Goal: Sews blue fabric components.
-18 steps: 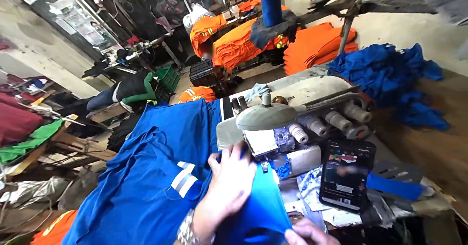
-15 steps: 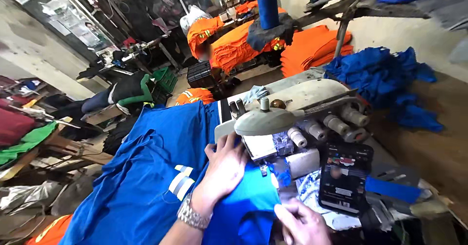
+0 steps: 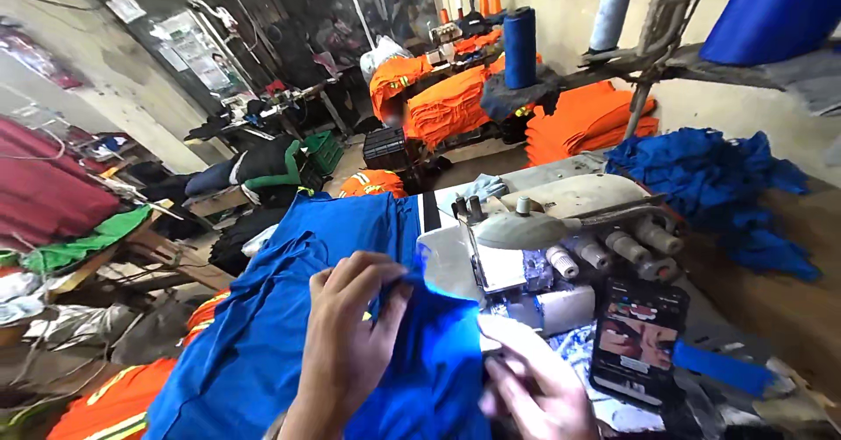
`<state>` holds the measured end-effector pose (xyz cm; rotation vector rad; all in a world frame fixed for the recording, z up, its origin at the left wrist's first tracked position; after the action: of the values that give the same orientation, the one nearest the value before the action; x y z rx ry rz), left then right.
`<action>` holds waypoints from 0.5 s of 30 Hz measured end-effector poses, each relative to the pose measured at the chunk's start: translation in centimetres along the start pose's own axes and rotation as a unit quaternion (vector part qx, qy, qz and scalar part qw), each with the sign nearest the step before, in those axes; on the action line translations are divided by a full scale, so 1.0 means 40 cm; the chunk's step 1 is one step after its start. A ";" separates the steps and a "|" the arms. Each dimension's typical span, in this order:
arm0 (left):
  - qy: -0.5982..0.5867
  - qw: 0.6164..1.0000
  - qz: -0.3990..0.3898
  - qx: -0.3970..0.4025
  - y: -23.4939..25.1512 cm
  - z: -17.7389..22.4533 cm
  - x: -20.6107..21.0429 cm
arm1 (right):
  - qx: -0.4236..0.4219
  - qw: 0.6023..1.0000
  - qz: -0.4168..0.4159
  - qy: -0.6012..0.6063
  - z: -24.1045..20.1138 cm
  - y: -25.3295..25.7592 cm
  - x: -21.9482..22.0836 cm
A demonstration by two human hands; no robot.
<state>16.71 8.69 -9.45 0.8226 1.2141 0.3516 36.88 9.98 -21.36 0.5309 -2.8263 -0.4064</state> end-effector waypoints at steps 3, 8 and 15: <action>-0.048 0.998 -0.026 0.015 -0.055 0.077 -0.044 | 0.061 0.985 -0.124 -0.105 0.023 0.077 -0.024; -0.143 0.981 -0.122 0.050 -0.102 0.141 -0.017 | -0.037 0.967 -0.053 -0.248 0.011 -0.019 -0.146; -0.034 0.991 -0.119 -0.047 0.159 0.027 0.000 | 0.141 0.958 -0.144 -0.205 0.141 -0.123 -0.056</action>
<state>18.84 12.54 -4.74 0.5954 1.2071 0.1828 38.91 7.69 -28.56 1.0355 -3.2364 -0.1736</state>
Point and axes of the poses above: each hand's wrist, its own y-axis towards the middle knuckle, its own x-axis out of the palm, z = x × y, the point moved 4 cm from there along y, towards the middle knuckle, and after that the axes turned 8 degrees about x, right-handed, at the moved point
